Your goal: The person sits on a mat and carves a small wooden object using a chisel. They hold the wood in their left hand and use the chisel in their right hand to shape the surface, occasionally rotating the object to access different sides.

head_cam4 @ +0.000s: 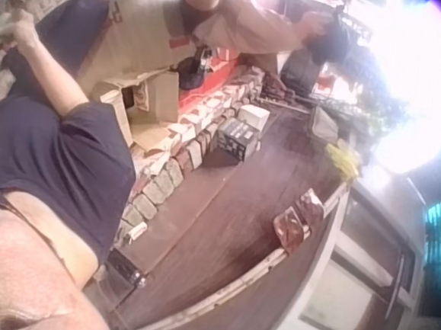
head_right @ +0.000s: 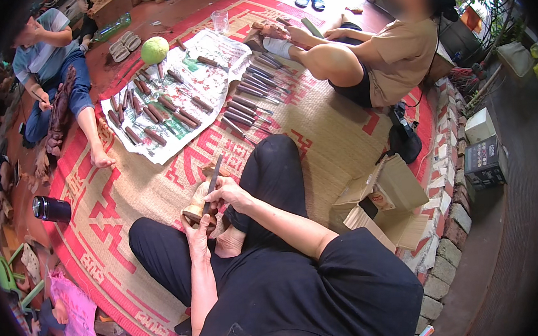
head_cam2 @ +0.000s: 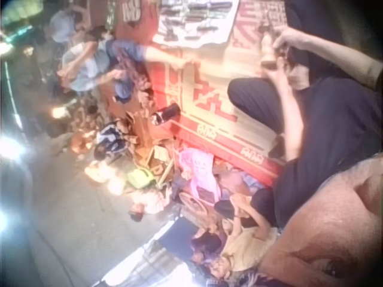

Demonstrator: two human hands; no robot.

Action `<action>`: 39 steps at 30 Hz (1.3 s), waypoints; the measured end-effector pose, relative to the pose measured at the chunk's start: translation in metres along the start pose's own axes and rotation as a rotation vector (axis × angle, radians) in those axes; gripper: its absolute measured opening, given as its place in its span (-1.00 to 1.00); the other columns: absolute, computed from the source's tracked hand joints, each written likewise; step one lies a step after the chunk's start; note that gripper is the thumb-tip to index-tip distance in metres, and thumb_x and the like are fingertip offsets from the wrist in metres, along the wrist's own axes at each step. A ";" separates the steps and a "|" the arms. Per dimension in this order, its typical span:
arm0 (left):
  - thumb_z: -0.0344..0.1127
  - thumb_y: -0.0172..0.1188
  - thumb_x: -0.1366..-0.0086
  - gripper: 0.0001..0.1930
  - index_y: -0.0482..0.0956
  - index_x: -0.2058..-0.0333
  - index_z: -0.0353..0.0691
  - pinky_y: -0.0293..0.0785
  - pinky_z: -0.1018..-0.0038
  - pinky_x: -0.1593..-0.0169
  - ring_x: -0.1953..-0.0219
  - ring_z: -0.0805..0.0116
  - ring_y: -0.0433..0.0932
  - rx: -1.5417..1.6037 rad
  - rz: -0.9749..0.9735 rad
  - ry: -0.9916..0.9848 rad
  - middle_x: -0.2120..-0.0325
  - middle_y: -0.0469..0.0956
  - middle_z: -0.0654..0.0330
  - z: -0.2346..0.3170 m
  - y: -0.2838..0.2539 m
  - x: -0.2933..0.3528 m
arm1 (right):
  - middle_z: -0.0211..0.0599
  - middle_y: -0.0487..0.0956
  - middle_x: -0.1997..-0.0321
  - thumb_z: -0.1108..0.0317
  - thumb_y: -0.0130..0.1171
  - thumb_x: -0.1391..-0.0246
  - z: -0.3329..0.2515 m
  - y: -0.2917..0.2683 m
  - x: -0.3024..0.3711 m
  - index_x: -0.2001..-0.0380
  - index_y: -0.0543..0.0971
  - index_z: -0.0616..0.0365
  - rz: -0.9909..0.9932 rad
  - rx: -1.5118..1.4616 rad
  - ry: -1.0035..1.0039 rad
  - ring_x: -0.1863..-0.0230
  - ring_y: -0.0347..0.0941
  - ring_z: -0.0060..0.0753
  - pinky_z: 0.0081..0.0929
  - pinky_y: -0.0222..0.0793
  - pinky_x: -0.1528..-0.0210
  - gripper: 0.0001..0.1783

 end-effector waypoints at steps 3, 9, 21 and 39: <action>-0.25 0.47 0.03 0.11 -0.22 -0.30 -0.21 0.34 0.36 -0.10 -0.12 0.19 0.28 -0.012 -0.001 0.002 -0.12 0.17 0.00 -0.001 -0.002 0.000 | -0.38 0.55 0.49 0.46 0.26 0.15 -0.006 -0.006 0.000 0.36 0.49 0.16 0.106 0.042 -0.071 0.57 0.47 -0.57 -0.61 0.31 0.48 -0.77; -0.21 0.48 0.05 0.12 -0.21 -0.30 -0.22 0.29 0.33 -0.14 -0.16 0.16 0.23 -0.014 0.008 0.000 -0.13 0.16 -0.02 0.002 -0.001 0.002 | -0.40 0.53 0.57 0.48 0.27 0.16 -0.009 -0.001 0.002 0.42 0.46 0.16 0.082 0.029 -0.055 0.60 0.47 -0.58 -0.66 0.29 0.56 -0.80; -0.11 0.51 0.12 0.16 -0.16 -0.29 -0.29 0.28 0.34 -0.14 -0.16 0.17 0.21 -0.103 0.039 0.030 -0.16 0.09 -0.03 0.002 -0.004 0.001 | -0.39 0.53 0.55 0.42 0.28 0.16 -0.016 0.006 0.003 0.44 0.48 0.14 0.052 0.047 -0.020 0.58 0.46 -0.57 -0.62 0.28 0.52 -0.81; -0.01 0.54 0.21 0.19 -0.08 -0.28 -0.25 0.13 0.24 -0.21 -0.20 0.06 0.10 -0.392 0.086 0.178 -0.15 0.06 -0.15 0.011 -0.004 0.003 | -0.33 0.53 0.61 0.51 0.26 0.17 -0.017 -0.019 -0.007 0.47 0.46 0.19 0.221 0.062 -0.091 0.66 0.45 -0.55 -0.63 0.32 0.63 -0.83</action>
Point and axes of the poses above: each hand's wrist, its own x-axis away from the middle knuckle, its own y-axis out of the palm, z = x × y, the point moved 8 cm from there along -x, towards the middle knuckle
